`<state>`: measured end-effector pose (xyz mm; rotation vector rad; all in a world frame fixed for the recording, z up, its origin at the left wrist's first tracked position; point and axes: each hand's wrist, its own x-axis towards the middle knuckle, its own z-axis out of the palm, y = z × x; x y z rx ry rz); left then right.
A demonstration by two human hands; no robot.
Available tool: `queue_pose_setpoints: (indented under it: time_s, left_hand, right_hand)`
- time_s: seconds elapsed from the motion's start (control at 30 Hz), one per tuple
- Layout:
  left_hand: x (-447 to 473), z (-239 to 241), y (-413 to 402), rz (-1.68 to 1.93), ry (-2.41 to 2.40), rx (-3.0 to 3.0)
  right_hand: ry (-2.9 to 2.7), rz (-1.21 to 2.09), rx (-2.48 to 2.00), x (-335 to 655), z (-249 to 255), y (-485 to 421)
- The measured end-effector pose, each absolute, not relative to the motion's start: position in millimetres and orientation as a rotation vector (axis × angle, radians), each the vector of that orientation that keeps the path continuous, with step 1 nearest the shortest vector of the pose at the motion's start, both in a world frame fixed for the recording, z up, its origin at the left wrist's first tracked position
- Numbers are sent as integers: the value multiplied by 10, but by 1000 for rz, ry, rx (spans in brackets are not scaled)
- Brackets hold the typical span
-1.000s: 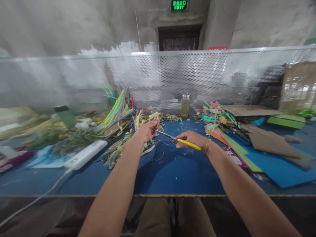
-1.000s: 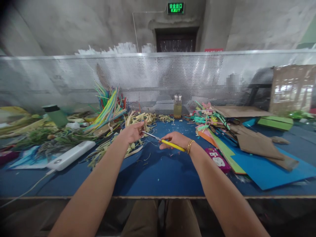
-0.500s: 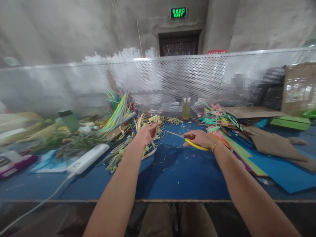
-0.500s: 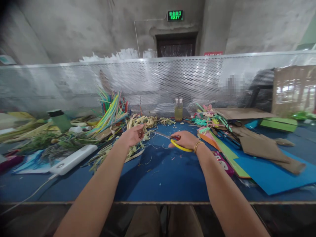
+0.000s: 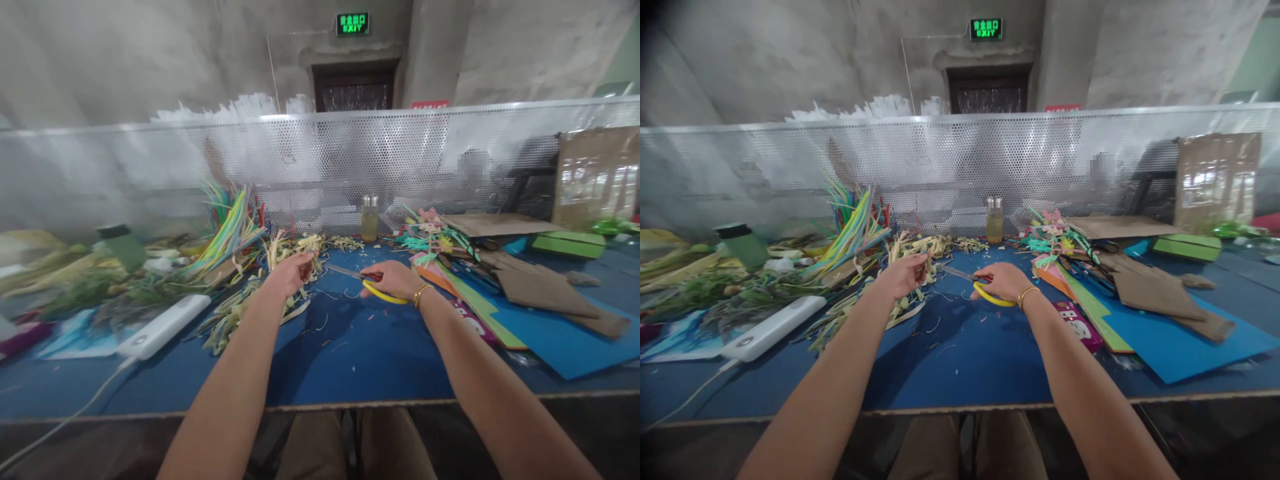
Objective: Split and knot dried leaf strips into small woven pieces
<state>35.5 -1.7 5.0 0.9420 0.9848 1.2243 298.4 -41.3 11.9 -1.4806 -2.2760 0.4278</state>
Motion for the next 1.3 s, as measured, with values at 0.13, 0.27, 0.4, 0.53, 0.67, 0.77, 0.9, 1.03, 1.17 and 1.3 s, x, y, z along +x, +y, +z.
queue_pose_setpoints:
  time_s: [0.13,0.27,0.4,0.53,0.67,0.77,0.9,1.03,1.17,1.3]
  left_hand:
    - [350,40,-5,1196,979,964]
    - [349,58,-7,1214,968,949]
    - [343,81,-17,1289,932,868]
    - [343,45,7,1262,886,876]
    - [392,-12,23,1213,860,937]
    - [464,-39,6,1168,876,986]
    - [597,-87,-40,1121,900,1037]
    - [773,-179,-88,1077,904,1117]
    - [911,-261,-129,1059,928,1174]
    - [927,-263,-140,1019,932,1187]
  right_hand:
    - [-2288,418,-1479,2987,114,-402]
    - [-2337,460,-1482,3011,118,-407]
    - [-2463,440,-1542,3027,85,-395]
    - [-2395,220,-1799,3060,13,-352]
    - [-2379,131,-1966,3110,-31,-336]
    - [-2380,129,-1986,3120,-1,-363]
    - [-2217,81,-1942,3043,50,-386]
    - [-1972,527,-1413,2810,-51,-349]
    - [-1624,1022,-1105,2582,-238,-294]
    - [-1436,1193,-1036,2550,-306,-244]
